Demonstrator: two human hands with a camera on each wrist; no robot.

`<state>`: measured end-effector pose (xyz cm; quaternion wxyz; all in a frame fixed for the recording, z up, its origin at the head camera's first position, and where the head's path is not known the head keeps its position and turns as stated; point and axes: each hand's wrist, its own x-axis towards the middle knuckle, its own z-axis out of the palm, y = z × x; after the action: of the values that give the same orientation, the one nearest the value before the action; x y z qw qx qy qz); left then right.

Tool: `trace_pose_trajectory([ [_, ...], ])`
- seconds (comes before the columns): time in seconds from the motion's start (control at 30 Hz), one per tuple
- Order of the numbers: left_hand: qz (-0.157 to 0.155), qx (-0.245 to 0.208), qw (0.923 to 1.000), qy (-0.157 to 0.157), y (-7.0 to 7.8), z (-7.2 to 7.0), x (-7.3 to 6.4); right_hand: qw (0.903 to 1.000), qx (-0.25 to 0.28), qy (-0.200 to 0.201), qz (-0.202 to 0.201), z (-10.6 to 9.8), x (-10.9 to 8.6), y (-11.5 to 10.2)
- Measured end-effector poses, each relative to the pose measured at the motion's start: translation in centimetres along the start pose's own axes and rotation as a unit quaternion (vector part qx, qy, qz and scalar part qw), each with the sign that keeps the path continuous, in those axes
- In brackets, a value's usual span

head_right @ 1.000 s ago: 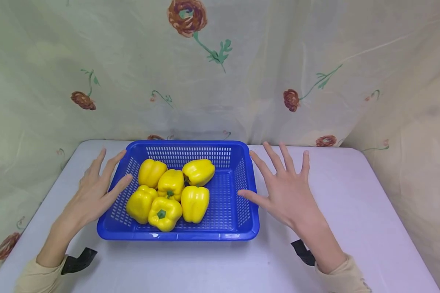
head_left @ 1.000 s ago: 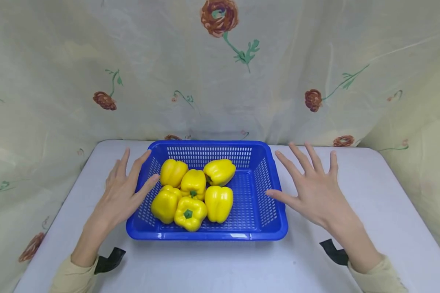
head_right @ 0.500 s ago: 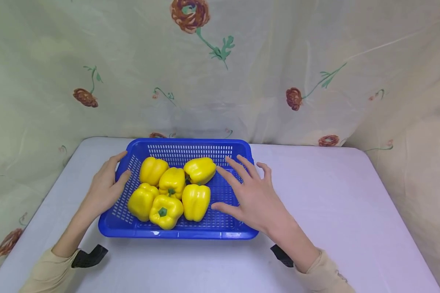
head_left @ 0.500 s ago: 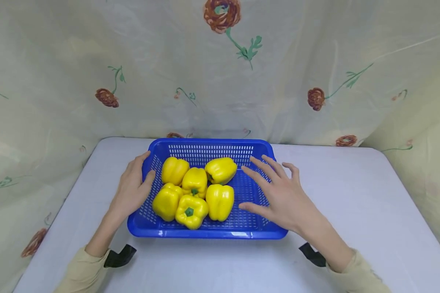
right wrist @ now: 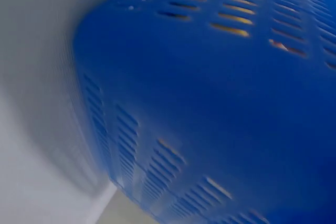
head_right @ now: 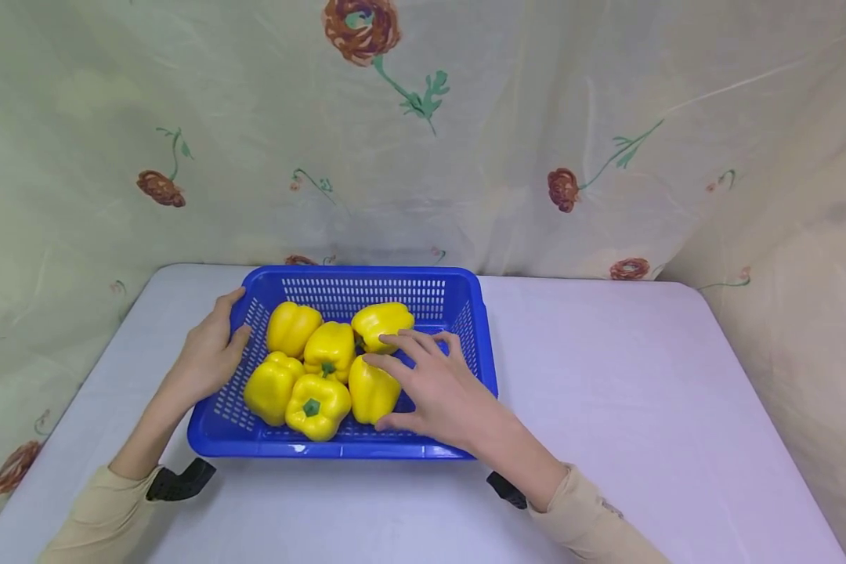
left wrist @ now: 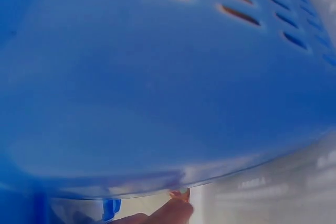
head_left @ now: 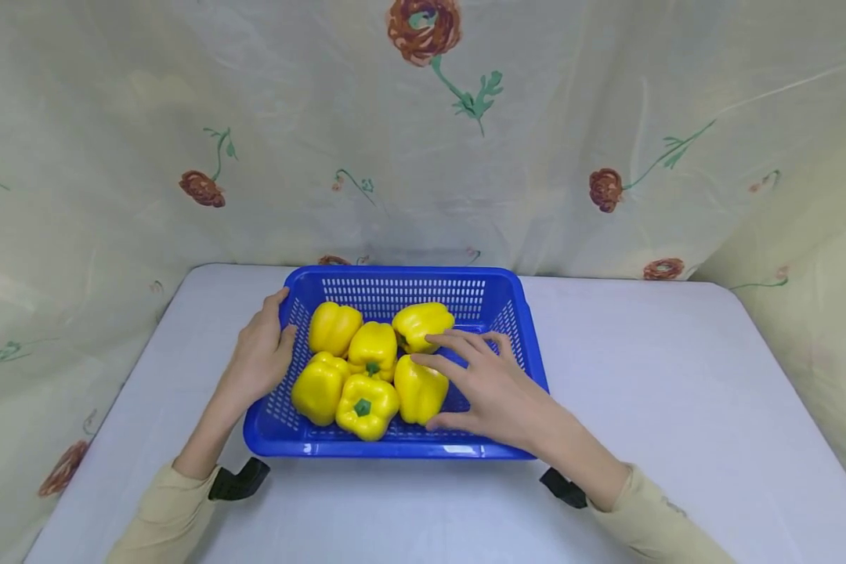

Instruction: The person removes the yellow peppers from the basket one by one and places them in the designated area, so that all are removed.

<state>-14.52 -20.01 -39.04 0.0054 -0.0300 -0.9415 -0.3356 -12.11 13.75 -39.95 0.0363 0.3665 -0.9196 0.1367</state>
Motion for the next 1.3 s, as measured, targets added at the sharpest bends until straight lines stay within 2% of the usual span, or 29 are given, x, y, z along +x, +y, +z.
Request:
trace_pose_trajectory([
  [0.23, -0.027, 0.059, 0.9979, 0.001, 0.8, 0.5, -0.1, 0.9997, 0.011, -0.014, -0.017, 0.9, 0.5, -0.1],
  [0.6, -0.037, 0.136, 0.9894, 0.035, 1.1, 1.5, -0.4, 0.9995, 0.003, -0.026, -0.019, 1.3, 1.0, -0.1],
  [0.8, -0.033, 0.155, 0.9865, 0.042, 1.0, 1.8, -0.3, 0.9995, 0.007, -0.03, -0.008, 1.3, 1.0, -0.1],
  [0.93, -0.033, 0.166, 0.9847, 0.042, 1.0, 1.9, -0.3, 0.9989, 0.005, -0.047, 0.006, 1.3, 1.1, -0.2],
  [1.13, -0.046, 0.164, 0.9849, 0.034, 0.8, 1.8, -0.5, 0.9974, 0.004, -0.072, 0.005, 1.6, 1.2, -0.2],
  [1.3, -0.041, 0.158, 0.986, 0.034, 0.7, 2.0, -0.4, 0.9966, 0.021, -0.078, 0.02, 1.8, 1.1, -0.3],
])
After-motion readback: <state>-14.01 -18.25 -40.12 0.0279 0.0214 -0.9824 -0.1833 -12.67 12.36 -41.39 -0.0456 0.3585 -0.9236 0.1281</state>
